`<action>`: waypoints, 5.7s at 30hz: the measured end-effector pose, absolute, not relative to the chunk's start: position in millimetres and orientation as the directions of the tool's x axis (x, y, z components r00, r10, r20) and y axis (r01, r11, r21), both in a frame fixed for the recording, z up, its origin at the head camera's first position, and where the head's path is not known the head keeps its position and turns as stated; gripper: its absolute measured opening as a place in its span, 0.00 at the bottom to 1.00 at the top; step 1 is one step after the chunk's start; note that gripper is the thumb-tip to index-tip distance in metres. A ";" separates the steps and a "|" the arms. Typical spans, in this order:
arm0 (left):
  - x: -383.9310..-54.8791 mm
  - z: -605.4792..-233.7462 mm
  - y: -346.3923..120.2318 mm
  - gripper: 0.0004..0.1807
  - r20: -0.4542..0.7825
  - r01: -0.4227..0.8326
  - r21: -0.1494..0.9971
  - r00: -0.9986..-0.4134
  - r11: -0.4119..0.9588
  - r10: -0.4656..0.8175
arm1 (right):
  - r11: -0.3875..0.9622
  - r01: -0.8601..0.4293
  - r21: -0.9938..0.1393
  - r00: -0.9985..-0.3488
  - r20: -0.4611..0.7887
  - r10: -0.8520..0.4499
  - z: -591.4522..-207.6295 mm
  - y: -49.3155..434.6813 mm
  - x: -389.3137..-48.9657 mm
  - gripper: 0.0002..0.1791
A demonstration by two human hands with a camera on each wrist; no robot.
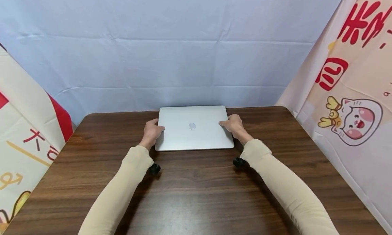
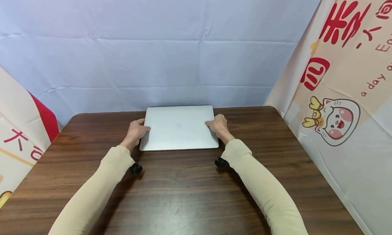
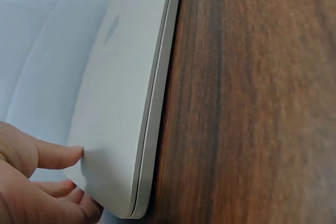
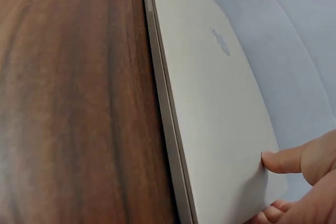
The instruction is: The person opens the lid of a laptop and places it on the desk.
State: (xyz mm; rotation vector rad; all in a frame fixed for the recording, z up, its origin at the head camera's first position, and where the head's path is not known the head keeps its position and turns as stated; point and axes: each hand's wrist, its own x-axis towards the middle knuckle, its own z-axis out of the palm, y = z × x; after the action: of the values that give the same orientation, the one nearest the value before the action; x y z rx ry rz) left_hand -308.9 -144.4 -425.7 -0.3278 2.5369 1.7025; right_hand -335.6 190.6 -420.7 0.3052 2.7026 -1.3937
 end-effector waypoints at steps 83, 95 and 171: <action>-125.7 -424.6 -172.1 0.35 -0.229 -0.216 0.903 -0.973 0.372 -0.008 | 0.654 0.040 -0.755 -0.986 -0.134 -0.095 -415.2 211.1 -144.4 0.28; -120.3 -429.2 -171.4 0.33 -0.208 -0.197 0.897 -0.978 0.397 -0.016 | 0.709 0.030 -0.704 -0.987 -0.132 -0.089 -418.7 214.0 -136.3 0.37; -81.0 -431.9 -170.1 0.57 -0.072 0.156 0.616 -0.965 0.772 0.252 | 0.780 -0.491 -0.388 -0.850 0.018 -0.526 -416.2 175.6 -92.1 0.38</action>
State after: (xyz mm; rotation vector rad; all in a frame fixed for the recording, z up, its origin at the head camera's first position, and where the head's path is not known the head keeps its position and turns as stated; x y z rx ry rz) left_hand -81.0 -170.1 -431.9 0.3264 2.8140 0.9591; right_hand -92.1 175.6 -416.2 -0.8238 2.8775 -0.5897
